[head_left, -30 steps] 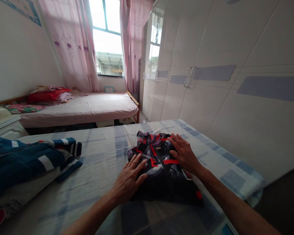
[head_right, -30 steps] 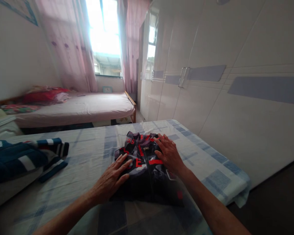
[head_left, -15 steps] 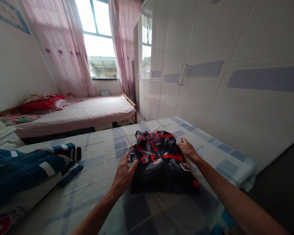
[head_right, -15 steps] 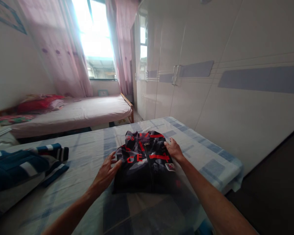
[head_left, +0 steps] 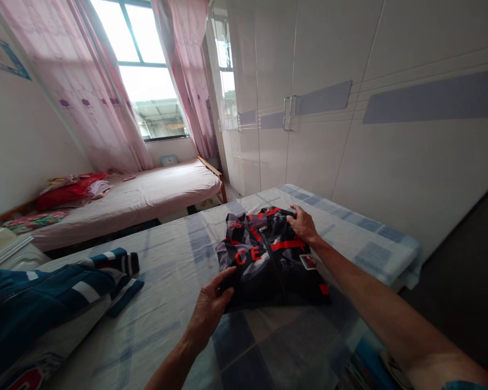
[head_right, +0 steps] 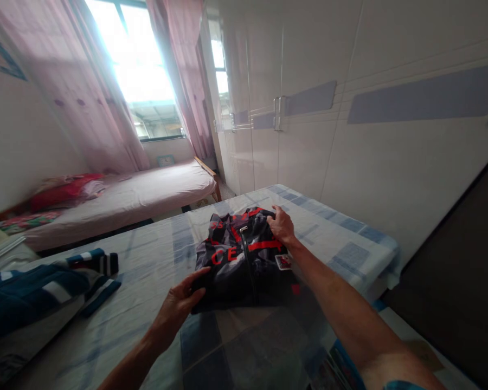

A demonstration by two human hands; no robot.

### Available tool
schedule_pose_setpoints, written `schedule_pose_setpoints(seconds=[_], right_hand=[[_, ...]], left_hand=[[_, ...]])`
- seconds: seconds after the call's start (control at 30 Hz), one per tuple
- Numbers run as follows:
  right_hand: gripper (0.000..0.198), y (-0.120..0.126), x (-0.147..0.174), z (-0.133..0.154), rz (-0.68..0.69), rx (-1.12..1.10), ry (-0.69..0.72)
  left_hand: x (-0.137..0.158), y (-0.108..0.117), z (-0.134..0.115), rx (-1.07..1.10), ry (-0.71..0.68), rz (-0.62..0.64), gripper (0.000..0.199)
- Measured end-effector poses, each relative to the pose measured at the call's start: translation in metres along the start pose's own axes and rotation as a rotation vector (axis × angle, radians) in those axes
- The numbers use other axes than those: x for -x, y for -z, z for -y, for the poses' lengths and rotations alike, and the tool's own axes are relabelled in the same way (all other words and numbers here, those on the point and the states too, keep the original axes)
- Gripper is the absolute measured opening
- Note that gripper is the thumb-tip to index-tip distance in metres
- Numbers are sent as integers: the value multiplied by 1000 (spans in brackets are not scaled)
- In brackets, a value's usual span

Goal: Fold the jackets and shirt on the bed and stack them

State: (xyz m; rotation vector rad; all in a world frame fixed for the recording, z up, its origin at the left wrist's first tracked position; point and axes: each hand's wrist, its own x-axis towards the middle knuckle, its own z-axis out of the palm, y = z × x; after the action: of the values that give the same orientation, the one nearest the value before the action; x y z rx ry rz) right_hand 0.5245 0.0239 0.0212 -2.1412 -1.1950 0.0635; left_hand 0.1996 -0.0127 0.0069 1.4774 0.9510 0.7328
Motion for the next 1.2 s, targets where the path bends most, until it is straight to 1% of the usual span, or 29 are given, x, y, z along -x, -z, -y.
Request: schedule_pose_setpoints(seconds=[0.07, 0.1, 0.13, 0.17, 0.23, 0.27, 0.3, 0.33, 0.37, 0.43, 0.47, 0.5, 0.53, 0.6, 0.63, 0.67, 0.7, 0.73, 0.77, 0.8, 0.83, 0.87, 0.9, 0.97, 1.03, 1.13, 1.2], right_hand=[[53, 2, 8, -3, -19, 36, 9], [53, 3, 14, -3, -20, 52, 9], [54, 3, 19, -1, -24, 67, 23], [54, 4, 24, 1, -38, 84, 62], [55, 4, 33, 10, -90, 126, 201], [55, 3, 36, 16, -106, 148, 287], [55, 1, 39, 21, -82, 167, 368], [55, -1, 41, 25, -15, 179, 428], [54, -5, 43, 28, 82, 184, 459], [50, -10, 45, 31, 288, 184, 481], [50, -11, 47, 32, 356, 192, 478], [50, -9, 51, 32, 375, 194, 472], [50, -4, 57, 32, 343, 174, 469], [49, 14, 80, 34, 197, 32, 452], [46, 25, 97, 35, 110, -97, 430], [41, 35, 117, 36, 41, -248, 375], [36, 44, 140, 37, 65, -387, 270], [34, 51, 163, 38, 151, -528, 148], [35, 55, 186, 38, 283, -664, 27], [34, 56, 208, 38, 423, -798, -96], [33, 55, 226, 38, 530, -929, -226], [31, 52, 240, 39, 606, -1057, -341], [33, 47, 251, 40, 642, -1180, -438], [35, 35, 259, 43, 625, -1396, -560], [28, 23, 255, 49, 565, -1542, -620], [22, 4, 238, 61, 445, -1672, -670], [22, -10, 228, 71, 345, -1754, -660]], left_hand=[[1, 3, 8, -171, 85, 14, 52], [2, 4, 10, -282, 78, 2, 51], [4, 5, 12, -411, 23, -36, 49], [5, 6, 12, -552, -71, -101, 47], [9, 6, 11, -823, -320, -250, 43], [11, 5, 11, -934, -436, -285, 43], [13, 4, 12, -1024, -531, -269, 43], [14, 3, 13, -1093, -595, -206, 45], [15, 1, 15, -1144, -628, -115, 49], [16, 0, 21, -1211, -630, 46, 62], [16, 0, 23, -1231, -620, 86, 69], [16, 1, 25, -1244, -613, 92, 72], [17, 1, 26, -1251, -615, 78, 73], [17, 1, 26, -1245, -642, 40, 70], [16, 1, 26, -1233, -656, 29, 70], [15, 0, 25, -1219, -666, 25, 71], [15, 0, 24, -1203, -671, 27, 70], [14, -1, 23, -1185, -669, 31, 69], [13, -2, 22, -1165, -659, 30, 65], [12, -3, 20, -1143, -642, 23, 60], [11, -4, 19, -1119, -626, 12, 55], [11, -5, 18, -1093, -613, -2, 51], [10, -5, 17, -1068, -604, -17, 48], [10, -6, 16, -1022, -600, -44, 46], [10, -6, 17, -982, -605, -64, 45], [10, -4, 19, -937, -613, -94, 45], [9, -2, 19, -919, -621, -99, 46]])
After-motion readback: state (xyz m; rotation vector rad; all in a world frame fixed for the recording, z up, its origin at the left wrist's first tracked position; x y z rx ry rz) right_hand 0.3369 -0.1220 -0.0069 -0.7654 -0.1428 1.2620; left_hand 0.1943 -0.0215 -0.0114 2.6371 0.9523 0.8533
